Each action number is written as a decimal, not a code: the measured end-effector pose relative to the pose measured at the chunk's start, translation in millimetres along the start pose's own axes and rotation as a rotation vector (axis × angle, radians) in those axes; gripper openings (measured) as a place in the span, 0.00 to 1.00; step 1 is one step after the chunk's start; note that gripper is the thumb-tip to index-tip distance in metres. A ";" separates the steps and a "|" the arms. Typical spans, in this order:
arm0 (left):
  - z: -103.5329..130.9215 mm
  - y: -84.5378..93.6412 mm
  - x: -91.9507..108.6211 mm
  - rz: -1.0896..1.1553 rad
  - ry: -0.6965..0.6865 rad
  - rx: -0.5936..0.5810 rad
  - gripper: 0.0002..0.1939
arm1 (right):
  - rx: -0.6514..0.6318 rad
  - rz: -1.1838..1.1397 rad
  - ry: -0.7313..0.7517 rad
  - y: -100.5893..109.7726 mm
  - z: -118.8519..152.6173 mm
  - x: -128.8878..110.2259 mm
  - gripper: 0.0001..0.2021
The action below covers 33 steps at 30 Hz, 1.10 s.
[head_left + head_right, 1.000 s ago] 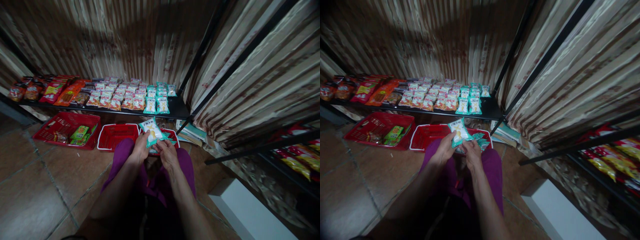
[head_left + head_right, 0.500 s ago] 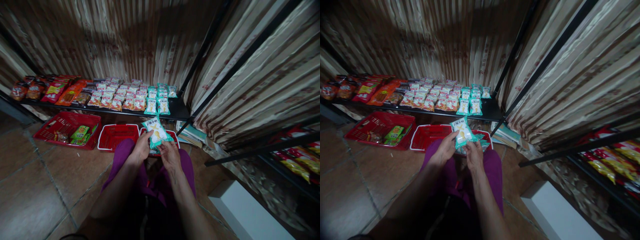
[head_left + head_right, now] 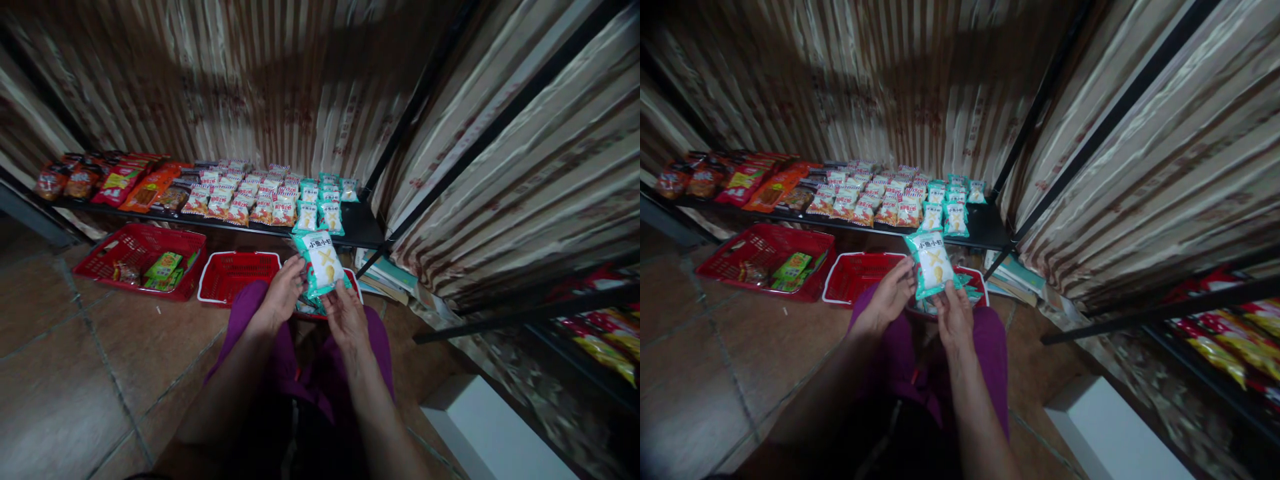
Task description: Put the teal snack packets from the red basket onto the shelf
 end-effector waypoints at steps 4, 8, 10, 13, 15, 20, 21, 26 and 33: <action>-1.0 5.4 3.2 -0.013 0.009 0.039 0.17 | -0.010 -0.009 -0.006 4.9 -2.8 0.8 0.12; -0.2 6.6 3.2 -0.084 -0.058 0.078 0.18 | 0.013 -0.030 -0.029 5.7 -1.9 4.4 0.11; 0.7 6.0 2.8 -0.143 -0.076 0.085 0.19 | 0.026 -0.037 -0.032 5.8 -1.4 5.6 0.12; 0.9 5.9 2.2 -0.207 -0.086 0.146 0.20 | 0.015 -0.018 -0.029 6.8 -0.9 5.6 0.12; -0.5 6.9 1.3 -0.212 -0.091 0.193 0.20 | 0.009 -0.003 -0.024 7.8 -0.8 4.8 0.14; -6.9 10.2 -3.5 -0.103 -0.062 0.263 0.20 | -0.030 0.119 0.048 10.6 0.8 3.9 0.17; -8.0 10.8 -4.6 -0.074 -0.038 0.279 0.20 | -0.042 0.166 0.087 11.4 1.6 3.9 0.16; -9.1 13.1 -4.8 -0.059 -0.024 0.349 0.15 | -0.076 0.603 0.393 14.3 6.4 1.2 0.12; -7.2 14.7 0.0 -0.091 -0.144 0.323 0.18 | -0.185 0.920 0.905 10.9 8.1 -6.7 0.07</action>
Point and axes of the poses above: each hand's wrist, its own z-axis away from the middle knuckle, its own y-axis out of the back of the hand, x = y × z, the point moved 1 cm from there along -z, towards the middle knuckle, and after that the axes turned 7 degrees about -z, right-handed, at the moved point
